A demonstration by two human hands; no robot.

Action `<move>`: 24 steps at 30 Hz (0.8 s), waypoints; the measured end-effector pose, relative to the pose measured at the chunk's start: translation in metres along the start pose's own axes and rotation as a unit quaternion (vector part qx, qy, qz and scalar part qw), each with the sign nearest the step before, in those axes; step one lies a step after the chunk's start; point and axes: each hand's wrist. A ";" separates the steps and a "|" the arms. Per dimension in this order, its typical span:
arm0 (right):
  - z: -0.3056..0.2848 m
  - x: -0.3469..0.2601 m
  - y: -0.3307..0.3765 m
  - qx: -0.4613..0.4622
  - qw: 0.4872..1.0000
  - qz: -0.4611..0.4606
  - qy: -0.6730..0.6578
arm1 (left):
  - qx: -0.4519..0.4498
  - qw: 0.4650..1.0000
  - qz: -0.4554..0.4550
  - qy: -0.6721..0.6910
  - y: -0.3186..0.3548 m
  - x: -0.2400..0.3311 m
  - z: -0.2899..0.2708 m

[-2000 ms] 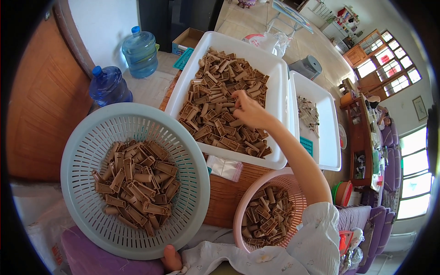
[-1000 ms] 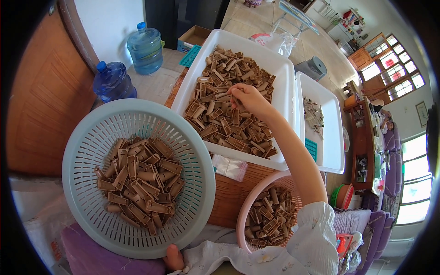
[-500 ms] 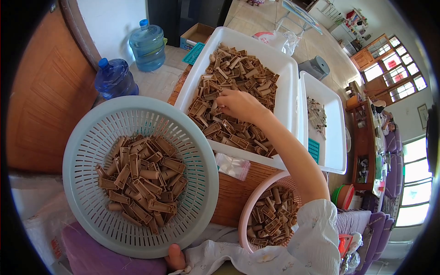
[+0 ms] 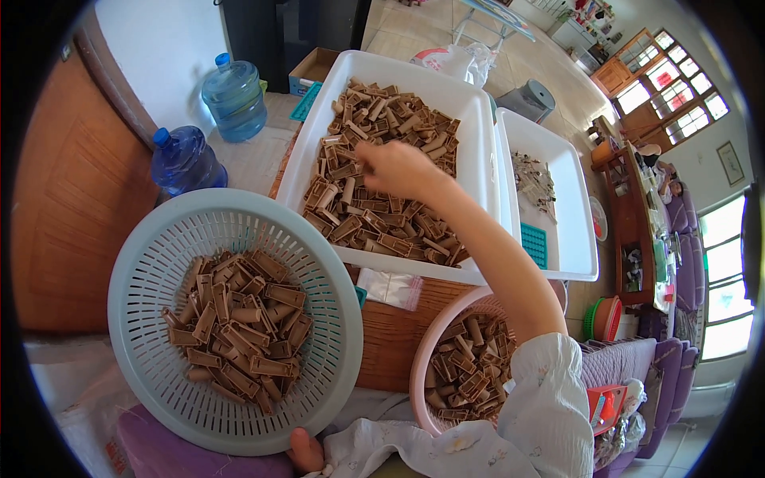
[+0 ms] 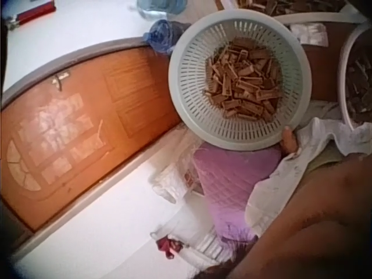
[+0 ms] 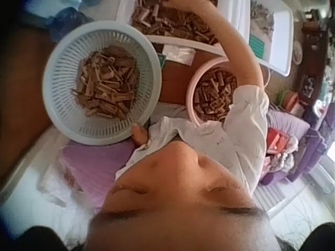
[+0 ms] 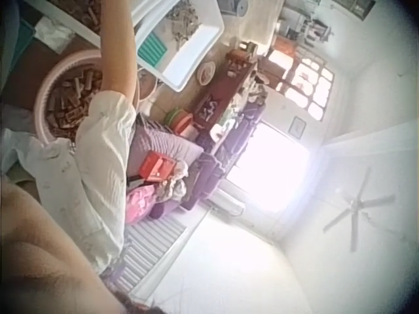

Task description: The person sorts brown plastic components by hand, transferring them from a white bin into a pink basket, a green basket, and a green tray.

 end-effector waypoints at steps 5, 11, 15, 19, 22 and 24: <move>-0.010 0.033 0.015 -0.029 0.966 0.254 -0.038 | 0.013 1.000 0.001 0.017 0.004 -0.005 -0.005; 0.014 0.009 0.030 -0.133 0.934 0.329 0.034 | 0.010 1.000 0.001 0.010 -0.001 -0.001 -0.003; -0.001 0.030 0.024 -0.015 0.954 0.299 -0.023 | 0.037 0.894 -0.032 -0.445 -0.002 -0.011 0.032; 0.004 0.015 0.013 -0.070 0.976 0.200 -0.053 | 0.019 1.000 0.002 -0.003 0.000 0.000 0.004; 0.027 -0.003 0.016 -0.117 0.972 0.199 0.050 | -0.009 1.000 0.008 -0.013 0.001 -0.014 0.001; 0.031 0.003 0.020 -0.136 0.967 0.210 0.048 | 0.024 0.891 -0.041 -0.452 -0.001 -0.008 0.030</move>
Point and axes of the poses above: each hand's wrist, its own y-axis away from the middle knuckle, its own z-axis out of the palm, x = y × z, and after that the axes turned 13 degrees about z, right-handed
